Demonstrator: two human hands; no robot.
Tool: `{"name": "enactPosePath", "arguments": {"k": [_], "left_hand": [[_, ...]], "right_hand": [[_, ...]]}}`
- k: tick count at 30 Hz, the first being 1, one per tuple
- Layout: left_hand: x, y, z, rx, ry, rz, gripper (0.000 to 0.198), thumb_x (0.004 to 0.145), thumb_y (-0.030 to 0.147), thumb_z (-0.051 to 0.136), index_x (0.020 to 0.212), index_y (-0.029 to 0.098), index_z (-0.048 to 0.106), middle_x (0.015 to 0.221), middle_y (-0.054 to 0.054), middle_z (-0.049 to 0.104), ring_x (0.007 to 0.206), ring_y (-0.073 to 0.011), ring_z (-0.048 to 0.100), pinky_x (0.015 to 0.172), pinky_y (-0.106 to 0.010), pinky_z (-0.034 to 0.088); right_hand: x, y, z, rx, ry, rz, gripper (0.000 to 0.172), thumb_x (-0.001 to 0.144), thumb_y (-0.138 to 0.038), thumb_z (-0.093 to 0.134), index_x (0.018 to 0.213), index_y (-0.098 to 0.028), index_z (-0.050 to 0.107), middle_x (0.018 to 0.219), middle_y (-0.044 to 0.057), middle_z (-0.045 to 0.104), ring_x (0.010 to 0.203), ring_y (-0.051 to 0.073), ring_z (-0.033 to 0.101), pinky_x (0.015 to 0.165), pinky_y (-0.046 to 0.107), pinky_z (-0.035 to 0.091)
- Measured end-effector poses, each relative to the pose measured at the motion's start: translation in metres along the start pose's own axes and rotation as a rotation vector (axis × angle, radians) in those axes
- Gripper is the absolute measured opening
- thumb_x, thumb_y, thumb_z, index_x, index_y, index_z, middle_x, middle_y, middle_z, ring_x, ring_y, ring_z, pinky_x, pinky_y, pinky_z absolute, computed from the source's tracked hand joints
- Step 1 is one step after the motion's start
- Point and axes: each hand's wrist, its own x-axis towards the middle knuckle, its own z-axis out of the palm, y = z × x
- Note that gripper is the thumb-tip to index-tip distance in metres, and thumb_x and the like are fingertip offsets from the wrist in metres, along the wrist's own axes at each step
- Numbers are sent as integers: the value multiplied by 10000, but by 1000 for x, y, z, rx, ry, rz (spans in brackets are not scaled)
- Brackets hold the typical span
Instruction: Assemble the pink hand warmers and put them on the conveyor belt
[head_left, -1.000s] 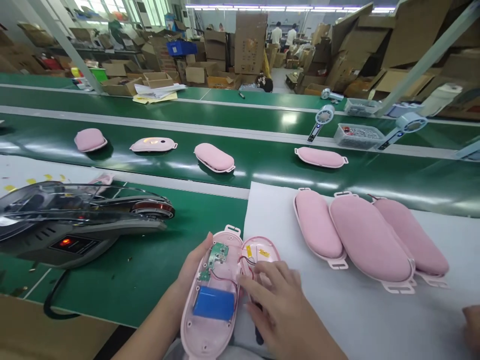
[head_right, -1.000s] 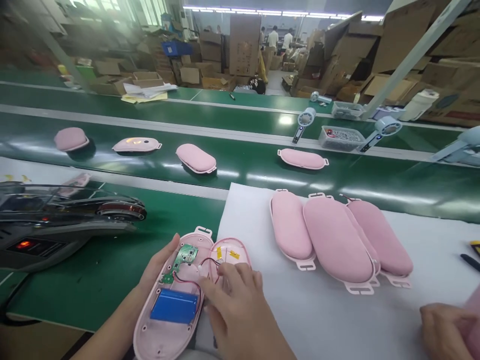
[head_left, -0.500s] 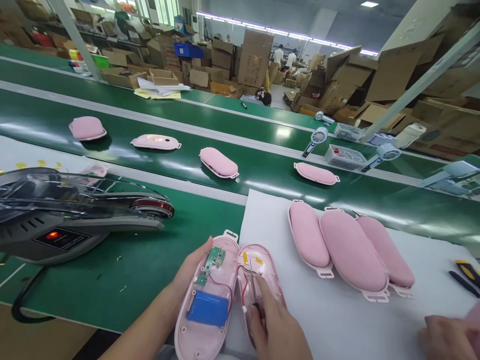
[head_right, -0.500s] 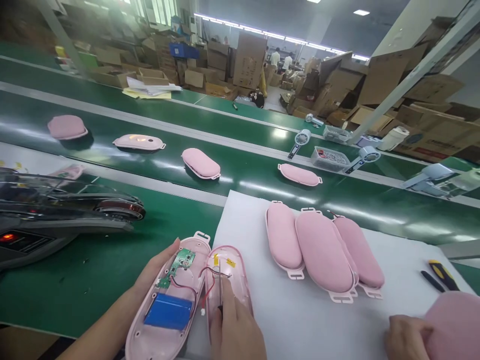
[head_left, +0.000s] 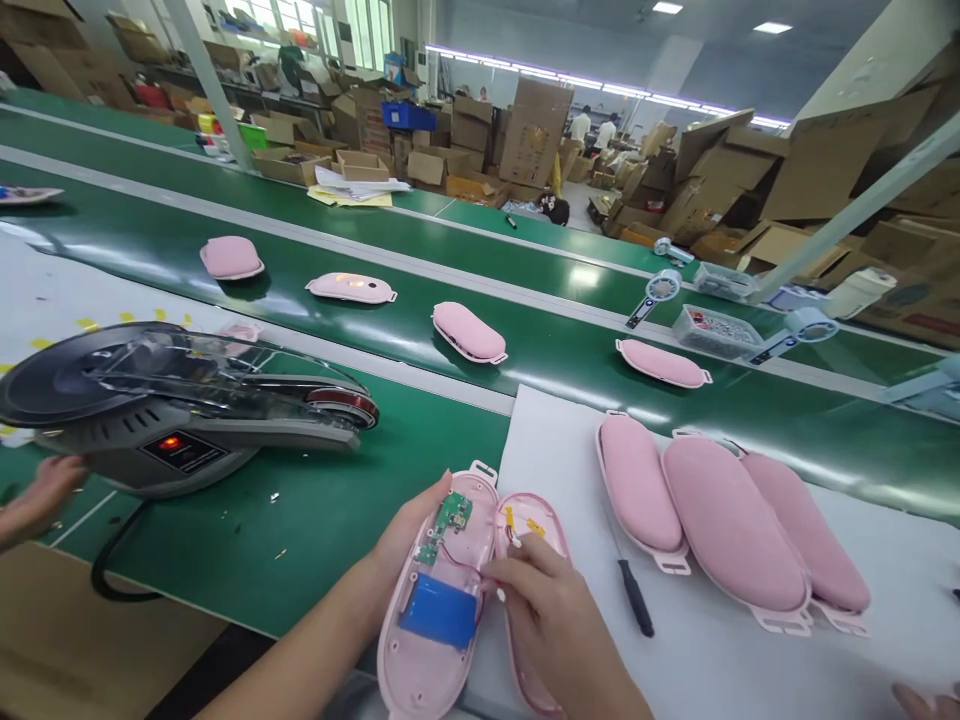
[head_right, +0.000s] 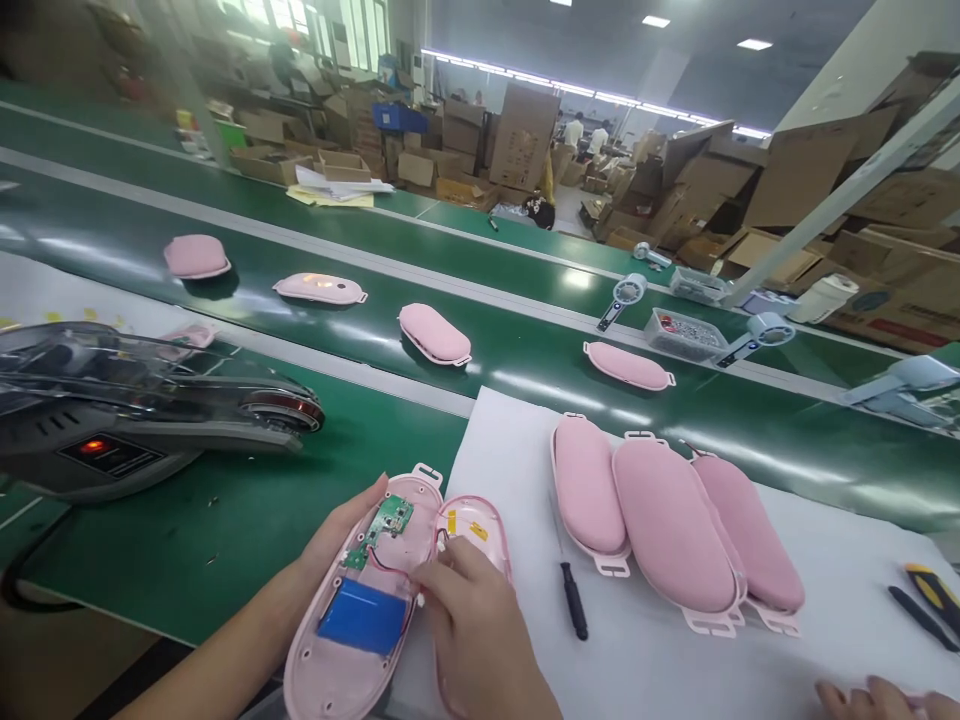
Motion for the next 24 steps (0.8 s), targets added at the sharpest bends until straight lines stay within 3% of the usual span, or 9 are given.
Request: {"name": "enactPosePath", "arguments": {"k": [4, 10, 13, 16, 18, 20, 24], "left_hand": [[0, -1, 5, -38, 123, 95, 466, 859, 498, 524, 845, 58, 679, 714, -97, 690, 646, -182, 643, 662, -268, 471], [-2, -4, 14, -17, 142, 119, 474, 860, 497, 533, 792, 53, 684, 643, -78, 680, 530, -136, 605, 573, -242, 446], [-5, -5, 18, -5, 138, 134, 473, 871, 497, 518, 812, 60, 691, 664, -97, 702, 561, -159, 636, 592, -254, 461], [-7, -6, 20, 6, 147, 150, 460, 872, 500, 520, 833, 77, 695, 668, -89, 710, 580, -164, 647, 610, -253, 469], [-7, -7, 20, 4, 165, 142, 453, 879, 487, 515, 829, 75, 696, 657, -80, 707, 575, -155, 643, 615, -246, 469], [-6, -8, 21, -3, 181, 131, 462, 894, 475, 490, 829, 68, 699, 672, -87, 712, 578, -156, 641, 617, -252, 470], [-6, -7, 23, -28, 192, 138, 458, 921, 441, 442, 872, 67, 701, 704, -95, 719, 596, -155, 641, 627, -251, 466]], "right_hand": [[23, -6, 4, 110, -50, 154, 319, 841, -56, 466, 899, -226, 729, 810, 41, 636, 727, 152, 610, 631, 241, 469], [42, -19, -10, 320, -64, 378, 234, 743, -66, 600, 726, -238, 758, 799, 33, 632, 739, 163, 592, 665, 263, 461], [45, -20, -15, 516, -157, 532, 205, 728, -132, 605, 844, -230, 743, 729, -2, 634, 682, 152, 582, 660, 268, 452], [45, -16, -15, 598, -155, 671, 187, 702, -208, 615, 877, -186, 677, 672, -25, 591, 606, 137, 550, 588, 254, 428], [44, -15, -14, 585, -141, 688, 112, 718, -261, 605, 772, -169, 638, 682, -10, 588, 630, 141, 551, 603, 257, 421], [43, -15, -13, 568, -135, 673, 157, 749, -310, 585, 689, -168, 618, 695, 5, 584, 660, 143, 540, 627, 259, 408], [42, -17, -14, 577, -122, 624, 237, 806, -406, 534, 754, -187, 607, 687, -13, 523, 590, 119, 472, 549, 240, 362]]}}
